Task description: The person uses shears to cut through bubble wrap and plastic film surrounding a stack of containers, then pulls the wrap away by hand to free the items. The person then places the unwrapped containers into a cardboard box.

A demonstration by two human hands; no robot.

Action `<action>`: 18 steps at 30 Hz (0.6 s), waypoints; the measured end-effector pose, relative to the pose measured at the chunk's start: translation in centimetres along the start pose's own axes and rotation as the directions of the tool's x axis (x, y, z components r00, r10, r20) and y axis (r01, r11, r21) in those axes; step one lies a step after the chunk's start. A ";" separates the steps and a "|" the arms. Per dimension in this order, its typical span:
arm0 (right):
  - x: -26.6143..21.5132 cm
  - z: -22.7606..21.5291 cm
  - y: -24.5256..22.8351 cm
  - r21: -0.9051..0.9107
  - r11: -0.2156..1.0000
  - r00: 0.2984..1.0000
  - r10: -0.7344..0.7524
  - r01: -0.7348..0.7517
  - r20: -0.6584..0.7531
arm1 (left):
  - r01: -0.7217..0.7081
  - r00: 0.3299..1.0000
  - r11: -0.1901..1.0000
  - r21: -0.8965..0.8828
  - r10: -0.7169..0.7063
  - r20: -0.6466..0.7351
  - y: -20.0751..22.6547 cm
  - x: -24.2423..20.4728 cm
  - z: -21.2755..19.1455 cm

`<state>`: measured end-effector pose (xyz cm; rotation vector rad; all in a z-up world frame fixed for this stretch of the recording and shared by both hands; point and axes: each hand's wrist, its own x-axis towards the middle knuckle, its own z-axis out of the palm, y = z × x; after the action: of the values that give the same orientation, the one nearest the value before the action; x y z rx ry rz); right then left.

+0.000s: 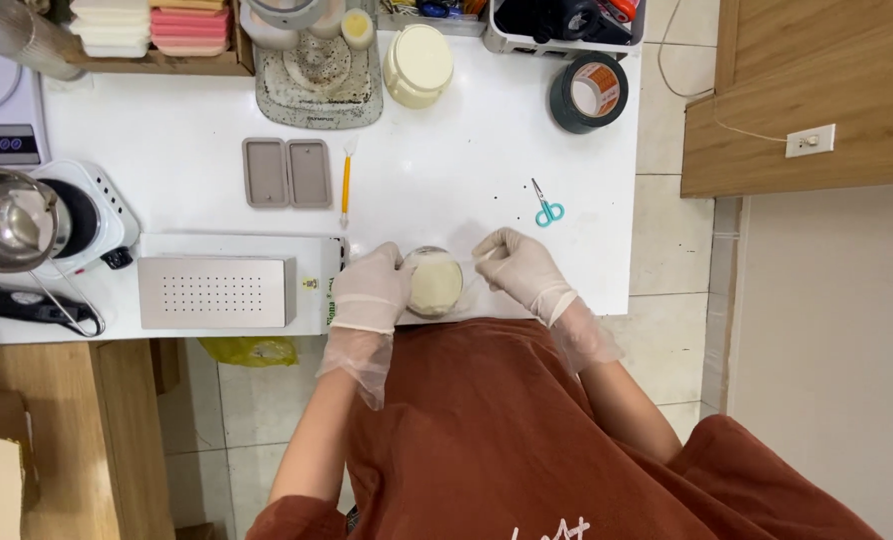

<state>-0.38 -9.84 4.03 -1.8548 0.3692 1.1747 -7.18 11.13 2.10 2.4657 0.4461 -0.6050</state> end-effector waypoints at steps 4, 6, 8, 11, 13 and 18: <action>-1.3 -1.0 -3.2 -0.072 0.976 0.965 -0.213 0.204 -0.153 | 0.135 0.990 0.982 -0.134 -0.138 -0.010 1.4 -0.6 0.4; -1.6 -0.8 -3.7 -0.034 0.967 0.953 -0.253 0.251 -0.165 | 0.137 0.990 0.982 -0.133 -0.141 -0.028 1.3 -0.6 2.0; -2.1 -0.2 -3.3 -0.197 0.946 0.930 -0.299 0.259 -0.212 | 0.053 0.992 0.935 -0.349 -0.090 -0.091 0.7 -0.8 4.5; -1.1 1.0 0.1 -0.238 0.933 0.930 -0.318 0.271 -0.186 | 0.181 0.983 0.926 -0.331 -0.171 0.060 -0.7 -1.2 6.7; -0.9 1.7 1.7 -0.328 0.913 0.929 -0.315 0.242 -0.192 | 0.244 0.970 0.896 -0.371 -0.218 0.110 -1.8 -0.9 7.9; 1.9 2.3 5.7 -0.448 0.858 0.887 -0.389 0.251 -0.248 | 0.271 0.959 0.720 -0.639 -0.144 0.244 -4.3 0.9 9.6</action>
<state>-4.42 -10.81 -0.86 -2.3782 -0.0221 0.7366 -11.39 9.02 -7.35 1.6643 0.7316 -0.6132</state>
